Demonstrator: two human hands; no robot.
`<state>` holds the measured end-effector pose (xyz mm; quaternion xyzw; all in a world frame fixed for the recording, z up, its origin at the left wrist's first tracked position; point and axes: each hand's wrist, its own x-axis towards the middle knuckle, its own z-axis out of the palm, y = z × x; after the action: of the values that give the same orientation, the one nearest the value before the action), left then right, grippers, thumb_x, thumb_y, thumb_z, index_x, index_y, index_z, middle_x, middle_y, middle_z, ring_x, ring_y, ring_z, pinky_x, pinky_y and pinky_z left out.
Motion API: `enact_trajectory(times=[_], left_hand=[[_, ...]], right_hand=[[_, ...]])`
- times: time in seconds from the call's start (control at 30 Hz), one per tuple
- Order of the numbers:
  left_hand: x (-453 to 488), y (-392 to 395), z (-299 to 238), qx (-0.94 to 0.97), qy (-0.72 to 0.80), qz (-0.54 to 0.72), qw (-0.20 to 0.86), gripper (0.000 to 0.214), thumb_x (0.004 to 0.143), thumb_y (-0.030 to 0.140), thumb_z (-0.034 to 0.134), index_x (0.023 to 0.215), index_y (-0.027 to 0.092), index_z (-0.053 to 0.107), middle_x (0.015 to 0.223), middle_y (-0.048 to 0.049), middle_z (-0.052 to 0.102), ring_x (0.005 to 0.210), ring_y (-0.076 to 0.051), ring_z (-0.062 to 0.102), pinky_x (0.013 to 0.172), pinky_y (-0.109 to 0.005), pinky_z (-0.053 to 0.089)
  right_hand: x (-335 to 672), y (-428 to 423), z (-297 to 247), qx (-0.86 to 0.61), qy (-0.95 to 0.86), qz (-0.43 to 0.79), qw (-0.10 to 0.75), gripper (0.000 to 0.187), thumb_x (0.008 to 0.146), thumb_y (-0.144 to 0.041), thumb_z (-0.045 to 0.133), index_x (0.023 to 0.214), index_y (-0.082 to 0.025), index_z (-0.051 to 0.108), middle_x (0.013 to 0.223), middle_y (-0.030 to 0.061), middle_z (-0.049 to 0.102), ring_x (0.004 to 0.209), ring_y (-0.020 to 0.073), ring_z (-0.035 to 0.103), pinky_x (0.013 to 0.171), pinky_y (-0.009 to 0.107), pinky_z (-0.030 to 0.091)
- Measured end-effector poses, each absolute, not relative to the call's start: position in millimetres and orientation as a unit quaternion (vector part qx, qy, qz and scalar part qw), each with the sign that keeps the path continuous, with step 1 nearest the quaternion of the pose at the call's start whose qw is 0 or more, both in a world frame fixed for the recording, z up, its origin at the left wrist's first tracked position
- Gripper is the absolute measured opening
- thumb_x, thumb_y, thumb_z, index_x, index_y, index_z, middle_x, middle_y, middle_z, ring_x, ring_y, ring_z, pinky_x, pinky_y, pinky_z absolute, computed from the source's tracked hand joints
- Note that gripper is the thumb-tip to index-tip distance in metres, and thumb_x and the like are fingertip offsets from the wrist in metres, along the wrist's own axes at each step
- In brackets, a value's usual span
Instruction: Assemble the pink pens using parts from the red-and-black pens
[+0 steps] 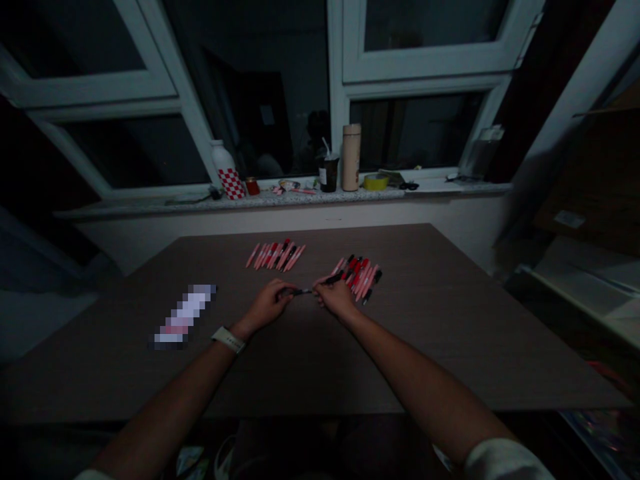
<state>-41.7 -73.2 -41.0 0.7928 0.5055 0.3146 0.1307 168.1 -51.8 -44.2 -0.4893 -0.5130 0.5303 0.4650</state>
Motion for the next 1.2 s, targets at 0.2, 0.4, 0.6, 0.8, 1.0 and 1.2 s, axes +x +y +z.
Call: enact_trajectory(times=[0.2, 0.4, 0.6, 0.8, 1.0, 1.2], left_hand=[[-41, -76, -40, 0.808, 0.486, 0.308, 0.129, 0.024, 0.083, 0.025, 0.069, 0.106, 0.019, 0.067, 0.103, -0.0065, 0.061, 0.099, -0.022, 0.059, 0.085, -0.034, 0.048], [-41, -75, -42, 0.815, 0.479, 0.300, 0.129, 0.014, 0.085, 0.025, 0.067, 0.098, 0.019, 0.068, 0.099, -0.0064, 0.062, 0.096, -0.022, 0.059, 0.085, -0.034, 0.047], [-41, -77, -39, 0.820, 0.471, 0.294, 0.141, 0.013, 0.085, 0.024, 0.066, 0.097, 0.019, 0.069, 0.098, -0.0065, 0.061, 0.094, -0.021, 0.059, 0.084, -0.033, 0.047], [-40, -79, -37, 0.821, 0.475, 0.285, 0.141, 0.014, 0.086, 0.023, 0.065, 0.098, 0.019, 0.070, 0.100, -0.0066, 0.061, 0.096, -0.021, 0.059, 0.085, -0.034, 0.047], [-40, -78, -38, 0.819, 0.478, 0.282, 0.142, 0.013, 0.086, 0.022, 0.064, 0.097, 0.019, 0.069, 0.100, -0.0067, 0.062, 0.094, -0.021, 0.059, 0.084, -0.034, 0.047], [-40, -78, -38, 0.824, 0.470, 0.283, 0.141, 0.013, 0.085, 0.021, 0.064, 0.098, 0.019, 0.068, 0.100, -0.0067, 0.062, 0.095, -0.021, 0.059, 0.083, -0.033, 0.047]], right_hand=[[168, -53, -41, -0.503, -0.544, 0.525, 0.419, 0.009, 0.085, -0.018, 0.059, 0.079, -0.015, 0.064, 0.062, 0.0017, 0.068, 0.040, 0.0089, 0.052, 0.040, 0.019, 0.042], [168, -56, -40, -0.505, -0.569, 0.514, 0.397, 0.010, 0.088, -0.019, 0.057, 0.081, -0.016, 0.063, 0.061, -0.0008, 0.066, 0.042, 0.0092, 0.054, 0.039, 0.018, 0.041], [168, -58, -39, -0.499, -0.575, 0.512, 0.397, 0.006, 0.087, -0.018, 0.057, 0.085, -0.016, 0.062, 0.059, -0.0022, 0.064, 0.044, 0.0105, 0.056, 0.040, 0.018, 0.042], [168, -56, -42, -0.496, -0.575, 0.507, 0.408, 0.005, 0.084, -0.022, 0.062, 0.085, -0.017, 0.062, 0.050, -0.0045, 0.059, 0.040, 0.0119, 0.054, 0.039, 0.019, 0.040], [167, -53, -49, -0.489, -0.580, 0.500, 0.418, 0.011, 0.085, -0.026, 0.061, 0.090, -0.017, 0.061, 0.051, -0.0051, 0.058, 0.041, 0.0129, 0.055, 0.041, 0.021, 0.043], [172, -50, -55, -0.489, -0.631, 0.430, 0.421, 0.018, 0.087, -0.033, 0.062, 0.087, -0.016, 0.065, 0.069, 0.0015, 0.066, 0.057, 0.0145, 0.061, 0.053, 0.023, 0.045]])
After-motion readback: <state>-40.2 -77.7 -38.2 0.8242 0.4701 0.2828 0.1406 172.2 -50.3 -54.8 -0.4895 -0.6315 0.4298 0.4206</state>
